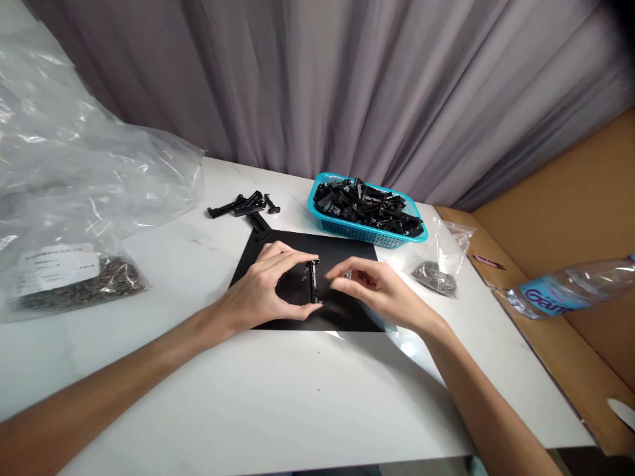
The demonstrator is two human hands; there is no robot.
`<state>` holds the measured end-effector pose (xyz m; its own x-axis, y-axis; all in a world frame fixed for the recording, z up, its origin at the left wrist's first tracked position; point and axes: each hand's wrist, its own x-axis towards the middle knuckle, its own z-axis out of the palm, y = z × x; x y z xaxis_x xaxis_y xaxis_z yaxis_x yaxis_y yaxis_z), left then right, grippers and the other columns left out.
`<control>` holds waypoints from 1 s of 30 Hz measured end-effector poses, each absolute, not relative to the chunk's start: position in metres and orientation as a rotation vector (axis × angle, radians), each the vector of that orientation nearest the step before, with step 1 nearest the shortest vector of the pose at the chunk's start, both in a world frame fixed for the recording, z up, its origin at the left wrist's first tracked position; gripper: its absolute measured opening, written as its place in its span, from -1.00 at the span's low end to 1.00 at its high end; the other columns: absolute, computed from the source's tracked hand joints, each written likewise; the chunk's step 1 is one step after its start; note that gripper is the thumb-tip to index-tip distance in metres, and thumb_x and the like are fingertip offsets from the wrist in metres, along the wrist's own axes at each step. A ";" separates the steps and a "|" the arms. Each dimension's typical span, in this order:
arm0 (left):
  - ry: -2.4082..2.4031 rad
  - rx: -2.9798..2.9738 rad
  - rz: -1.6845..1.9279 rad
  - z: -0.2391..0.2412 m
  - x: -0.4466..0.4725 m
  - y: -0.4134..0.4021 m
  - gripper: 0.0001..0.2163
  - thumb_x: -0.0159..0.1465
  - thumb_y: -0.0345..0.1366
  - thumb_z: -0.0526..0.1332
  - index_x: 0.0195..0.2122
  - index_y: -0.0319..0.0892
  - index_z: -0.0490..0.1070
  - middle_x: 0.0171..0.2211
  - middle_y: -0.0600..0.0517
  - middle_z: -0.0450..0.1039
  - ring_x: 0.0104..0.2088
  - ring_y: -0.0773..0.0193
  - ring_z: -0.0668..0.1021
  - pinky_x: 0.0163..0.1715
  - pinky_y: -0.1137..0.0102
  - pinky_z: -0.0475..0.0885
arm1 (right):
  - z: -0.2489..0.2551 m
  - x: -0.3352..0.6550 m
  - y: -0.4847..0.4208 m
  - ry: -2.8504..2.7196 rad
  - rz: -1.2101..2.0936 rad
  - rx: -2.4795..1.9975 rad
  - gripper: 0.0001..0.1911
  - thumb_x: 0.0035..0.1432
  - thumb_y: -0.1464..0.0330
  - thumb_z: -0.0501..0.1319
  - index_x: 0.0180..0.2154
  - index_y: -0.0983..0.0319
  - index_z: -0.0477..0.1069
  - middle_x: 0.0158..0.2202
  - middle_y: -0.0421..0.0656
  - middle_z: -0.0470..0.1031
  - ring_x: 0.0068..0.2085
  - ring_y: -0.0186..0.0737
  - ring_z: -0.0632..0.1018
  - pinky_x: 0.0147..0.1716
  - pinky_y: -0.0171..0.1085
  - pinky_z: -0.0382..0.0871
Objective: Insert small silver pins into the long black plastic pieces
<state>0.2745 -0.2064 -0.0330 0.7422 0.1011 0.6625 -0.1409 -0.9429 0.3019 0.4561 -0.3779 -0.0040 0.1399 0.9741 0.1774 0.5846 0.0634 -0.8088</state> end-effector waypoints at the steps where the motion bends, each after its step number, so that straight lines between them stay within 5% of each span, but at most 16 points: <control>1: -0.025 2.605 1.021 -0.033 0.275 -0.206 -0.43 0.09 -0.23 0.50 0.13 -0.14 0.43 -0.14 -0.05 0.59 -0.09 0.06 0.57 -0.02 0.16 0.48 | -0.002 0.458 -0.380 -1.525 0.597 -1.630 -0.73 0.42 0.15 0.20 -0.05 0.16 0.55 -0.25 -0.19 0.60 -0.42 -0.31 0.43 -0.47 -0.30 0.25; 10: 0.026 2.586 1.008 -0.035 0.274 -0.203 -0.43 0.06 -0.25 0.50 0.12 -0.14 0.43 -0.13 -0.06 0.58 -0.07 0.05 0.56 -0.02 0.16 0.51 | -0.007 0.450 -0.377 -1.710 0.494 -1.513 -0.86 0.34 0.25 0.33 -0.13 0.14 0.59 -0.15 -0.15 0.64 -0.18 -0.20 0.54 -0.31 -0.24 0.35; 30: -0.015 2.645 1.073 -0.033 0.273 -0.204 -0.42 0.15 -0.26 0.49 0.19 -0.20 0.40 -0.05 -0.10 0.59 0.02 0.02 0.55 0.06 0.13 0.47 | -0.011 0.429 -0.377 -1.462 0.304 -1.655 -0.93 0.32 0.38 0.28 -0.28 0.16 0.51 -0.33 -0.21 0.54 -0.33 -0.25 0.36 -0.34 -0.26 0.23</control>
